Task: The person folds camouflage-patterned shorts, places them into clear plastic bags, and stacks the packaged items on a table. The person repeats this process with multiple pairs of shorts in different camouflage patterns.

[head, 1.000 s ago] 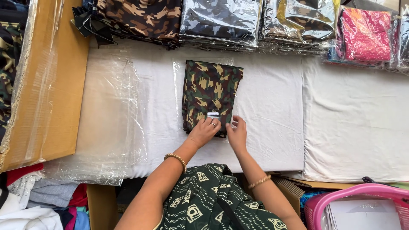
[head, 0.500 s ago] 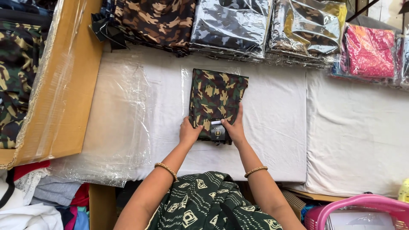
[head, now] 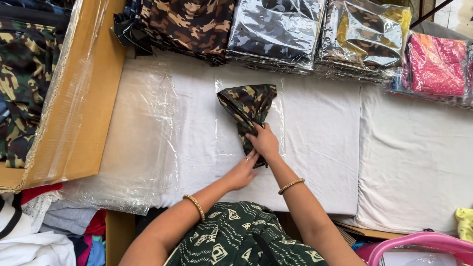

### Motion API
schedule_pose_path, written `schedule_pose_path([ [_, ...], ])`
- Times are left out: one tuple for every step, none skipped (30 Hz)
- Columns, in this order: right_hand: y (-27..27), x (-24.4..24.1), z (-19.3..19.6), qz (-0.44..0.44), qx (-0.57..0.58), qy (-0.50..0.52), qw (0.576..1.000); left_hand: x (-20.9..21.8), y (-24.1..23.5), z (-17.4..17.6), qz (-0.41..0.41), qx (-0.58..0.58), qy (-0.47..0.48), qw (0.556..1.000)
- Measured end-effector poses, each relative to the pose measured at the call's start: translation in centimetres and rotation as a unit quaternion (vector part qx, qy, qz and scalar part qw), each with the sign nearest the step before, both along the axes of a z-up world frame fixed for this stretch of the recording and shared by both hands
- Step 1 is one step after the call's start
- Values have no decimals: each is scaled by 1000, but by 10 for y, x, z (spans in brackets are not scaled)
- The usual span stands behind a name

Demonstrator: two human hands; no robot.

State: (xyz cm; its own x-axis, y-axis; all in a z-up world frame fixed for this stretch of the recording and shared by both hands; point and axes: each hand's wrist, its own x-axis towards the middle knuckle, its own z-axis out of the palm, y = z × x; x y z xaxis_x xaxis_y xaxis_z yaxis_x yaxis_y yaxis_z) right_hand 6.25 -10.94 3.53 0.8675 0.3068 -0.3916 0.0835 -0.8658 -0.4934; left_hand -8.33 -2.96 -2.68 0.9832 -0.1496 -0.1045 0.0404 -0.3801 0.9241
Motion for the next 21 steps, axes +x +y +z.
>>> schedule_pose_path([
  [-16, 2, -25, 0, -1, 0, 1000, -7, 10, -7, 0, -1, 0, 1000],
  [-30, 9, -49, 22, 32, -18, 999, -9, 21, -15, -34, 68, 5, 997],
  [-44, 17, -73, 44, 65, -35, 996, -10, 32, -22, -68, 137, 10, 988],
  [-53, 16, -59, 46, 64, -37, 996, -6, 42, -12, -65, 135, 9, 989],
  [-61, 15, -45, 42, 78, -28, 996, -1, 51, -1, -103, 219, 13, 970],
  [-71, 8, -32, 36, 91, -15, 995, -2, 60, 9, -142, 299, 21, 943],
  [-80, 3, -22, 35, 90, -13, 995, 2, 63, 8, -143, 297, 23, 944],
  [-91, 0, -10, 41, 65, -7, 997, 9, 64, 7, -159, 335, 20, 928],
  [-102, -4, 1, 46, 40, -2, 998, 16, 66, 7, -174, 373, 16, 911],
  [-113, -10, 5, 43, 37, -3, 998, 26, 64, 10, -177, 371, 13, 912],
  [-124, -16, 9, 79, -2, -1, 997, 36, 62, 13, -161, 394, 36, 904],
  [-135, -21, 12, 116, -41, 0, 992, 46, 61, 16, -146, 418, 59, 895],
  [-145, -30, 12, 112, -43, 0, 993, 49, 60, 4, -148, 417, 56, 895],
  [-155, -39, 10, 158, -41, -21, 986, 52, 59, -8, -128, 450, 31, 883],
  [-165, -48, 9, 204, -38, -41, 977, 54, 58, -20, -108, 482, 5, 869],
  [-170, -55, 10, 201, -38, -41, 978, 55, 61, -30, -111, 482, 3, 869],
  [-175, -62, 11, 248, -31, -72, 966, 57, 64, -40, -85, 473, -55, 875],
  [-180, -71, 12, 292, -25, -102, 951, 58, 66, -51, -59, 462, -114, 878],
  [-177, -76, 21, 287, -25, -102, 952, 62, 69, -52, -63, 461, -116, 877],
  [-174, -84, 30, 320, -18, -91, 943, 63, 70, -53, -54, 426, -124, 894],
  [-171, -92, 39, 351, -11, -81, 933, 65, 72, -55, -45, 390, -133, 910],
])
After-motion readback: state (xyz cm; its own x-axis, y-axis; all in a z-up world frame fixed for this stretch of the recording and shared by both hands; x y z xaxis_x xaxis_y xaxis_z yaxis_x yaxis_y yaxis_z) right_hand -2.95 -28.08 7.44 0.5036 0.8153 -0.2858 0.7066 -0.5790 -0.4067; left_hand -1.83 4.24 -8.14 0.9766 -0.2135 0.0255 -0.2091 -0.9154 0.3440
